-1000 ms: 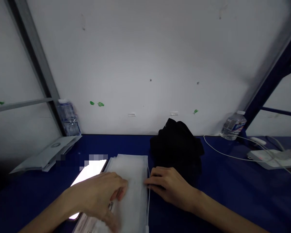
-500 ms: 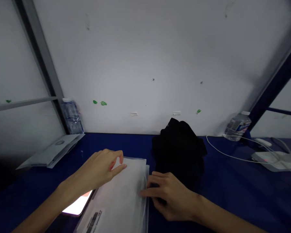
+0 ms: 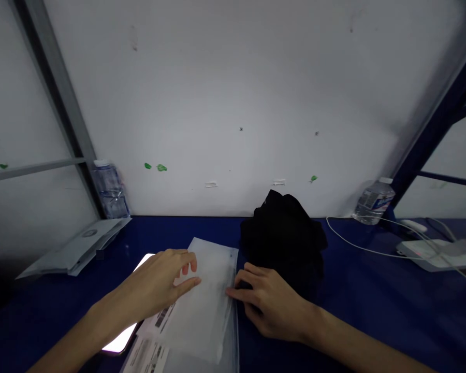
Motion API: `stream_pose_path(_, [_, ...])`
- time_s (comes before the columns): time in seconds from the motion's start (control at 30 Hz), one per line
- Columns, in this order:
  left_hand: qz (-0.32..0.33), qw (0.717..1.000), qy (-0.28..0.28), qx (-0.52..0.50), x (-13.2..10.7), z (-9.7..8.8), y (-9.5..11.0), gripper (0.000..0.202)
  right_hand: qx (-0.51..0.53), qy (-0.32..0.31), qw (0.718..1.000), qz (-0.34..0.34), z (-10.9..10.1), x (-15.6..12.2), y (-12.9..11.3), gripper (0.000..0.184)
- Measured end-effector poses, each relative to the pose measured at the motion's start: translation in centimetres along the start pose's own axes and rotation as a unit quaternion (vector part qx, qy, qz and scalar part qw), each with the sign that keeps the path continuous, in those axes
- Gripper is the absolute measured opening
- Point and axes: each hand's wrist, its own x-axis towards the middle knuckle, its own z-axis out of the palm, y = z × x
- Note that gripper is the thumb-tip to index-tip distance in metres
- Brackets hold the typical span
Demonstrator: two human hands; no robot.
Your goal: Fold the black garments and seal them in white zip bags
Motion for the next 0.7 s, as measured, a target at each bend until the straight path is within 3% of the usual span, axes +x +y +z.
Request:
stream_pose_path(0.13, [0.011,1.0,-0.011,0.0,-0.3,0.4,-0.4,0.034,0.015,0.015,1.0,0.004,0.1,-0.1,0.6,0.039])
stream_pose_path(0.23, [0.005,1.0,-0.016,0.011,-0.4,1.0,-1.0,0.051,0.014,0.033,0.999,0.009,0.3,-0.2,0.8,0.037])
stream_pose_path(0.47, [-0.001,0.994,-0.106,0.001,-0.5,1.8,-1.4,0.088,0.027,0.061,0.997,0.038,0.6,-0.3,0.7,0.029])
stream_pose_path(0.7, [0.001,0.995,-0.102,0.015,-0.9,1.8,-0.6,0.081,0.029,0.064,0.997,0.04,0.8,-0.4,0.6,0.031])
